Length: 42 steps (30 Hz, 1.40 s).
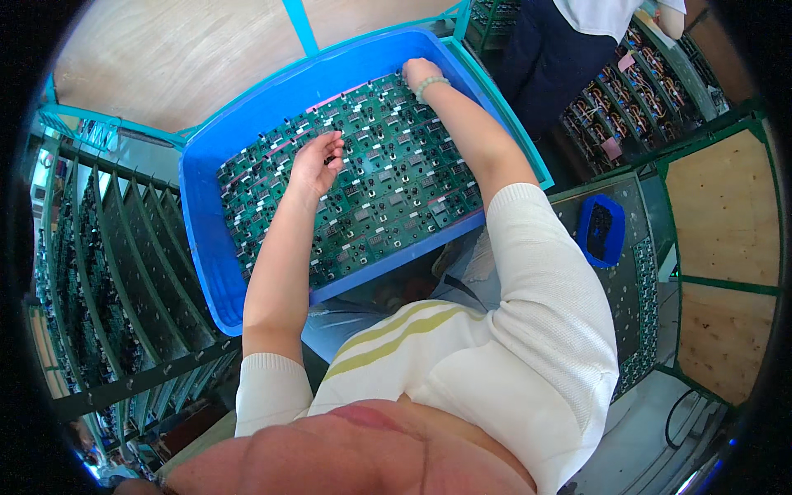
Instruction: The person takes small electronic components and attaches them onto circuit boards arranged inside a blue bin by hand.
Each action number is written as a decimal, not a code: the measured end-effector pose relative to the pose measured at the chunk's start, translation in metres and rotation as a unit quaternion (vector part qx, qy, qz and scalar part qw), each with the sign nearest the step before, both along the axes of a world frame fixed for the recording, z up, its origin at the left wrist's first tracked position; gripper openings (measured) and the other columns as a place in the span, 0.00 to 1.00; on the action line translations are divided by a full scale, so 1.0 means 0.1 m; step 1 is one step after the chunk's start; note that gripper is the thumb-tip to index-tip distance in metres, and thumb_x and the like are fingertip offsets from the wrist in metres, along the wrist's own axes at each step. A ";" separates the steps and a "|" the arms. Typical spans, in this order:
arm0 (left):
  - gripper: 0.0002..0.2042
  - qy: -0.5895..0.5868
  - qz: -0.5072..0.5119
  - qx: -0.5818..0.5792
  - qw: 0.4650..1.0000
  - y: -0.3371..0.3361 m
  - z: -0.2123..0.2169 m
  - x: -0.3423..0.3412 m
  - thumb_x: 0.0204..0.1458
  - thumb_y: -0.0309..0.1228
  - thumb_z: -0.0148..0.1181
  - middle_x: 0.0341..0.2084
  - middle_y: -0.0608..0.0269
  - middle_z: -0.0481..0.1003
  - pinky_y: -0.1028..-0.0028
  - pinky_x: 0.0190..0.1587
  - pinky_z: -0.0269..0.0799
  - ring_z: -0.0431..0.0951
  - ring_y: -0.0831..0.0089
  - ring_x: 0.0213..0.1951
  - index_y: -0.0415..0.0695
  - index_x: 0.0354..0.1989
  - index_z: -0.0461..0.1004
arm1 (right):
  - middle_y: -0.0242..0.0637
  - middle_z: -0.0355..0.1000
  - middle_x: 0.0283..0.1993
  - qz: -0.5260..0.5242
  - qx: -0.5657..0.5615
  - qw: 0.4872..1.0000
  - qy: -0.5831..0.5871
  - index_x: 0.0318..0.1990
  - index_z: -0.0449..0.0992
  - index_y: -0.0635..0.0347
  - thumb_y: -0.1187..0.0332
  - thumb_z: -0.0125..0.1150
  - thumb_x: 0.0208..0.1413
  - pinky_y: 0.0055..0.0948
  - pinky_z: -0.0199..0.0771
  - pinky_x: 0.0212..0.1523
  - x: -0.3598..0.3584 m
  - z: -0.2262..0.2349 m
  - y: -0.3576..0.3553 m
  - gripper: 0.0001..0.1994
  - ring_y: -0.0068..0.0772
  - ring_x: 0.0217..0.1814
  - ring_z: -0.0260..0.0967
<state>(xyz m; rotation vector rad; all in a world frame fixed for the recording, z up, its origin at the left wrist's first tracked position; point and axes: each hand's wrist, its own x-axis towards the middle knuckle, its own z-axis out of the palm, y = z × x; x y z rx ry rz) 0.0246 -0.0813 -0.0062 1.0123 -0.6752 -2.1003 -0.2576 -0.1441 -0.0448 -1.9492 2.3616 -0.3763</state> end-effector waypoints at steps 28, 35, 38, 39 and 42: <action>0.08 -0.027 0.014 -0.023 0.999 -0.12 -0.22 0.03 0.44 0.20 0.46 0.25 0.57 0.66 0.81 0.19 0.57 0.65 0.74 0.22 0.33 0.34 0.64 | 0.44 0.69 0.39 -0.113 0.062 0.992 -0.012 0.35 0.74 0.59 0.74 0.51 0.42 0.34 0.70 0.38 0.38 0.31 0.04 0.10 0.41 0.42 0.67; 0.09 -0.020 0.023 0.004 1.000 -0.02 -0.11 -0.06 0.45 0.15 0.41 0.31 0.50 0.67 0.81 0.20 0.59 0.67 0.71 0.24 0.34 0.36 0.61 | 0.43 0.69 0.39 -0.079 0.081 0.993 0.029 0.35 0.73 0.59 0.73 0.50 0.42 0.35 0.70 0.37 0.38 0.27 0.09 0.11 0.40 0.40 0.68; 0.07 -0.021 0.016 0.000 1.000 0.01 -0.07 -0.05 0.49 0.20 0.44 0.30 0.51 0.69 0.84 0.17 0.59 0.68 0.74 0.23 0.35 0.37 0.61 | 0.42 0.70 0.35 -0.026 -0.083 0.991 0.097 0.33 0.74 0.58 0.70 0.51 0.39 0.37 0.70 0.34 0.54 0.25 0.17 0.11 0.39 0.33 0.69; 0.07 -0.024 0.004 -0.011 1.000 0.00 -0.07 -0.05 0.49 0.24 0.46 0.29 0.53 0.69 0.86 0.16 0.58 0.67 0.76 0.21 0.36 0.36 0.61 | 0.43 0.70 0.34 0.010 -0.096 0.991 0.097 0.31 0.74 0.56 0.69 0.52 0.38 0.36 0.70 0.34 0.61 0.31 0.23 0.10 0.38 0.33 0.69; 0.09 -0.027 0.003 -0.030 0.999 0.01 -0.05 0.01 0.50 0.29 0.48 0.26 0.56 0.70 0.88 0.13 0.56 0.65 0.81 0.19 0.37 0.36 0.62 | 0.36 0.71 0.24 0.229 -0.017 0.930 -0.287 0.28 0.75 0.57 0.62 0.57 0.40 0.26 0.66 0.25 1.00 0.62 0.53 0.10 0.26 0.24 0.67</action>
